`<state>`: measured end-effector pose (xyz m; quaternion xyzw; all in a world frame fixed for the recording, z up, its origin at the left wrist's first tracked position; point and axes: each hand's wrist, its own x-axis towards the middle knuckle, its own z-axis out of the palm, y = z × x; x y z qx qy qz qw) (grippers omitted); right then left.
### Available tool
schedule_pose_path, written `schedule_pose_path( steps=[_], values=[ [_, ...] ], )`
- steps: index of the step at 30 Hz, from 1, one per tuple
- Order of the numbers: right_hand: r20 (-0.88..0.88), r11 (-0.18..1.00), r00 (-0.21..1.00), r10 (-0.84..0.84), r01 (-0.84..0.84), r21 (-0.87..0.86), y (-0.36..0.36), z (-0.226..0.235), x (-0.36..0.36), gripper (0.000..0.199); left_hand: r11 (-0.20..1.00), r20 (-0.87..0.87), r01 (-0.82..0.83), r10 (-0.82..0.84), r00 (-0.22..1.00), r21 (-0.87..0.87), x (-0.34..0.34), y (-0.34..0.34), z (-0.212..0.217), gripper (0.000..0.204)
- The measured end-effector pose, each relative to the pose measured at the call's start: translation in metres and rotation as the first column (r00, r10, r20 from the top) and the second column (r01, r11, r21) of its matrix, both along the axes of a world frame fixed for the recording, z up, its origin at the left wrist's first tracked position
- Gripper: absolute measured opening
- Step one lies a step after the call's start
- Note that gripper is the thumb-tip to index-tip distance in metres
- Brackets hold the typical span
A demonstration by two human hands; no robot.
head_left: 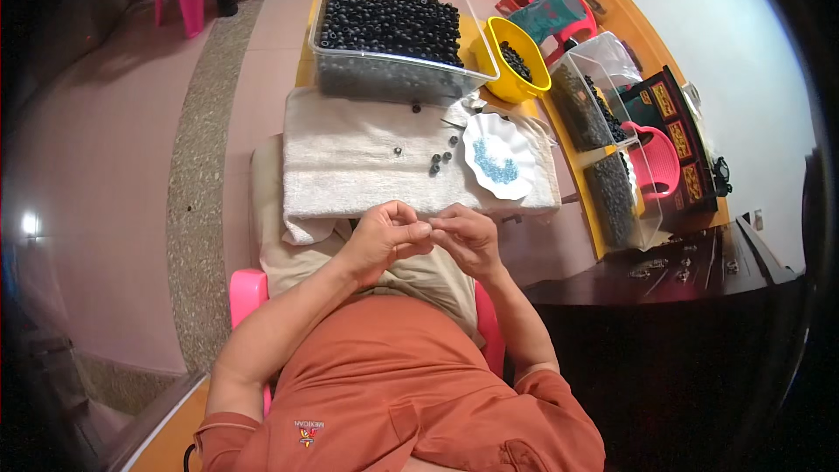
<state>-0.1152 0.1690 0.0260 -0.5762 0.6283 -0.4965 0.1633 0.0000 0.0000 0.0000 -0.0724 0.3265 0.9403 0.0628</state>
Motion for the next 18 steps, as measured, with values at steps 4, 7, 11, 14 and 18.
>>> schedule_pose_path(
  steps=[4,7,11,14,18],
  values=[
    [-0.112,0.986,0.980,-0.162,0.158,-0.049,-0.014,0.007,0.018,0.034,0.987,0.064,-0.136,0.131,0.989,0.085,0.001,-0.005,0.003,0.016],
    [0.043,0.990,0.995,-0.090,0.085,0.114,-0.021,0.022,0.002,0.021,0.977,0.065,-0.193,0.187,0.980,0.089,0.001,-0.005,0.000,0.014],
    [-0.111,0.956,0.973,-0.203,0.221,0.191,-0.044,0.036,-0.034,0.010,0.974,0.067,-0.204,0.198,0.978,0.099,-0.002,-0.002,0.002,0.013],
    [-0.419,0.939,0.884,-0.206,0.300,0.172,-0.076,0.028,-0.055,0.010,0.974,0.058,-0.207,0.202,0.978,0.097,-0.001,0.000,0.001,0.014],
    [-0.655,0.887,0.737,-0.168,0.403,0.227,-0.110,0.017,-0.065,0.013,0.971,0.050,-0.212,0.207,0.977,0.113,-0.001,-0.001,0.003,0.014]
  ],
)
